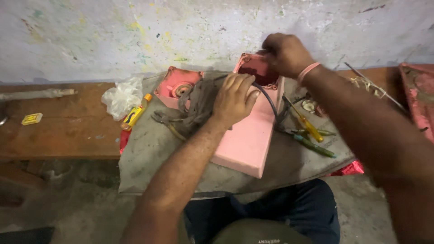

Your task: The person disassembles the pink plastic housing of a kitchen blender using a screwdriver and pliers, handles various internal components, and wipes parts with a cloth.

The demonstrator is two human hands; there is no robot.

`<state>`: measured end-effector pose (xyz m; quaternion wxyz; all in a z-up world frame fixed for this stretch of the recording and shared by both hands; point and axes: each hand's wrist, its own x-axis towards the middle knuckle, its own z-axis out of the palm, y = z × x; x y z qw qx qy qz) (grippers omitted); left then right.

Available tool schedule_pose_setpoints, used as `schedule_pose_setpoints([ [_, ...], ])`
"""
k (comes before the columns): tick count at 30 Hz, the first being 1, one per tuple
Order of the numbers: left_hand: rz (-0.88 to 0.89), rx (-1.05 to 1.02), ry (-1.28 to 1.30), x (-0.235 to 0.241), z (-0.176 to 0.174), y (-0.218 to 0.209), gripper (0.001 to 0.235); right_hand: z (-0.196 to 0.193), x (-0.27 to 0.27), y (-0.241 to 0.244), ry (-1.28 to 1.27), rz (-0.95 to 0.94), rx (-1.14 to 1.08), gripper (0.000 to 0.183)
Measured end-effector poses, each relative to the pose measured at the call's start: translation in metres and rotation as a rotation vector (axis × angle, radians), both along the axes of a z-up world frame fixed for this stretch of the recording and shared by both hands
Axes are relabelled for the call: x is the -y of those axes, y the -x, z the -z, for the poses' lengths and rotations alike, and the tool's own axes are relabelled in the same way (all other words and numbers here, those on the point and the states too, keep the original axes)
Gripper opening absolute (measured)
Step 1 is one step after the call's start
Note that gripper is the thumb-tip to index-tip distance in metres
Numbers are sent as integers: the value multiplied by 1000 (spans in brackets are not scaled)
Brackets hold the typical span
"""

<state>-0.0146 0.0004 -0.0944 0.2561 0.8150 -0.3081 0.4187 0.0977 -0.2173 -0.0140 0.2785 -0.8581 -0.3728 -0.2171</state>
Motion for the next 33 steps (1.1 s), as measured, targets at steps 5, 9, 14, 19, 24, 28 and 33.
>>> schedule_pose_setpoints([
  [5,-27,11,-3,2,0,3,44,14,-15,-16,209,-42,244,14],
  [9,12,25,8,1,1,3,47,11,-17,-17,304,38,225,13],
  [14,-1,4,-1,-1,0,8,47,12,-12,-18,269,-11,244,19],
  [19,24,-7,22,2,-5,5,49,12,-11,-26,237,-110,260,22],
  [24,10,-1,44,0,-5,8,47,10,-11,-15,193,-61,282,19],
  [28,20,-11,42,4,-4,4,46,7,-19,-18,381,0,326,12],
  [33,34,-13,25,3,-4,1,47,-7,-45,-17,555,22,200,29],
])
